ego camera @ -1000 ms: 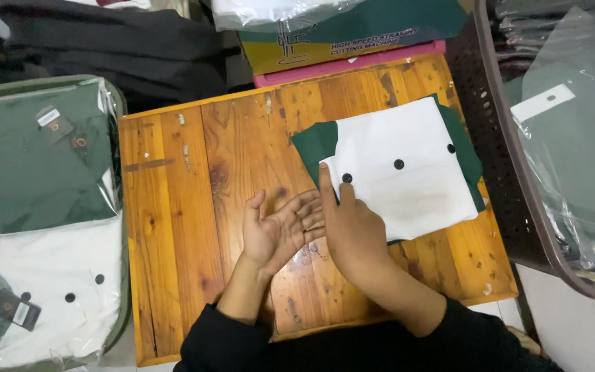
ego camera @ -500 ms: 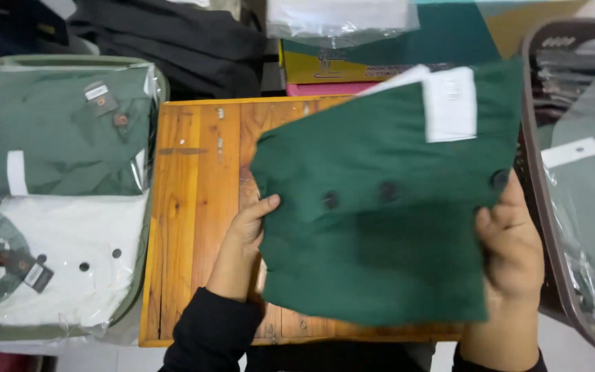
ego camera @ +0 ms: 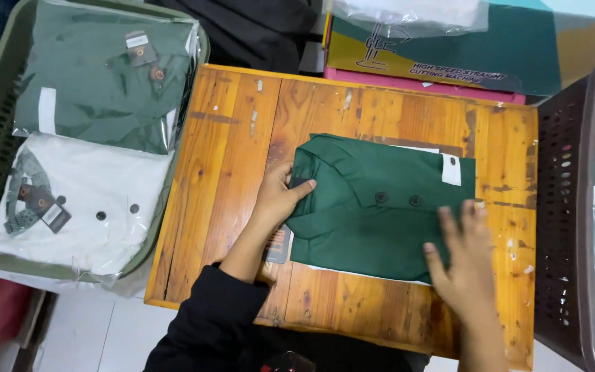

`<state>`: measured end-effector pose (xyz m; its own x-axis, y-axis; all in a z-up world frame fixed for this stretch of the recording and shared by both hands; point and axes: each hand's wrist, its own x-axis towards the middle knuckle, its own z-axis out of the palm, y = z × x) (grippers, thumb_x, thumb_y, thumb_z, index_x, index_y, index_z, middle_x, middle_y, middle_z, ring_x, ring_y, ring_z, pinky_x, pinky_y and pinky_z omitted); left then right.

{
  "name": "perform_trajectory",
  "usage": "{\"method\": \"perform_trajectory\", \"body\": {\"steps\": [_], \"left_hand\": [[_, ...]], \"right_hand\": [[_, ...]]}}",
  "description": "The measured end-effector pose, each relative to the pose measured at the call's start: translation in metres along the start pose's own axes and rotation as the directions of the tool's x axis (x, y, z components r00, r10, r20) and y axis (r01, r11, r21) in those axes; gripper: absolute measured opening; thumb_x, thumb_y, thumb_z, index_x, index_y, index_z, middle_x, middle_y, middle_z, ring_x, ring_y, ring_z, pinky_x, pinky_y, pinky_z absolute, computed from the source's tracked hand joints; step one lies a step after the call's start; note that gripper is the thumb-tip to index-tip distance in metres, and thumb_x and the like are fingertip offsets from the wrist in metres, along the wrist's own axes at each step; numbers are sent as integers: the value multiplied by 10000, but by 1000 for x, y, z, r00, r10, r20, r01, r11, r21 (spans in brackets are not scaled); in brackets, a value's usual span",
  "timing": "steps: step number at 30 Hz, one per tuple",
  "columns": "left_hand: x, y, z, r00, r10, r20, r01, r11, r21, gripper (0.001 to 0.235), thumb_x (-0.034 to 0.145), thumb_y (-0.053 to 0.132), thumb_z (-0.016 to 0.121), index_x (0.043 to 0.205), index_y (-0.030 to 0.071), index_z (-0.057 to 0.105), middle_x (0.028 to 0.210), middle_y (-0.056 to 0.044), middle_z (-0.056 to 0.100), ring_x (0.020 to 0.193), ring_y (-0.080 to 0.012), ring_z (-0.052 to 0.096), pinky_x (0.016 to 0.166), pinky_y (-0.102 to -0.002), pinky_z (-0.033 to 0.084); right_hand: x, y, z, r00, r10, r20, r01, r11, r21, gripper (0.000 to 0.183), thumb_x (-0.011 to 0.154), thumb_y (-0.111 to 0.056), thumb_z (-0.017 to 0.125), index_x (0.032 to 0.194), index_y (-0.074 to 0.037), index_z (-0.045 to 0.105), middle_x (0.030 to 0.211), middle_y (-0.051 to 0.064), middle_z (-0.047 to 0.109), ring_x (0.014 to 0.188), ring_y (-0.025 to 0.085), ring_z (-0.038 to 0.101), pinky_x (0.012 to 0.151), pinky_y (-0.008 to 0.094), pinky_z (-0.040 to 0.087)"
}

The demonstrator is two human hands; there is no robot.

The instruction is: Folding a green shirt and placing it into a clear plastic packaging bag

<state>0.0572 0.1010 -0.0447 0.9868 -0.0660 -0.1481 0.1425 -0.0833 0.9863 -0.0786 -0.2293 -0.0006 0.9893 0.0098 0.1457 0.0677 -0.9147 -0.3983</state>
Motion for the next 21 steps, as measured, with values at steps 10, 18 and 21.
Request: {"method": "perform_trajectory", "body": {"steps": [10,18,21], "left_hand": [[24,65,-21,979,-172,-108,201,898,393,738,779,658,584,1208,75,724,1042,-15,764,1052,-180,714,941,-312,499],[107,21,4,973,-181,141,91,870,484,416,825,429,696,974,45,754,940,-167,732,1035,-389,715,849,-474,553],[119,10,1,938,-288,193,237,939,250,369,783,345,759,986,37,756,887,-148,706,920,-312,708,718,-401,566]], "right_hand": [[19,-24,-20,978,22,207,34,965,-262,660,921,-454,528,1506,-150,507,1653,266,340,1552,508,222,1122,751,230],[31,-123,72,743,-669,-23,669,742,41,492,933,-423,680,1297,-92,666,1196,143,656,1079,346,648,820,443,515],[27,-142,81,687,-726,-37,723,687,-68,350,978,-368,633,1174,-84,691,1110,117,634,965,305,635,687,416,483]]}}
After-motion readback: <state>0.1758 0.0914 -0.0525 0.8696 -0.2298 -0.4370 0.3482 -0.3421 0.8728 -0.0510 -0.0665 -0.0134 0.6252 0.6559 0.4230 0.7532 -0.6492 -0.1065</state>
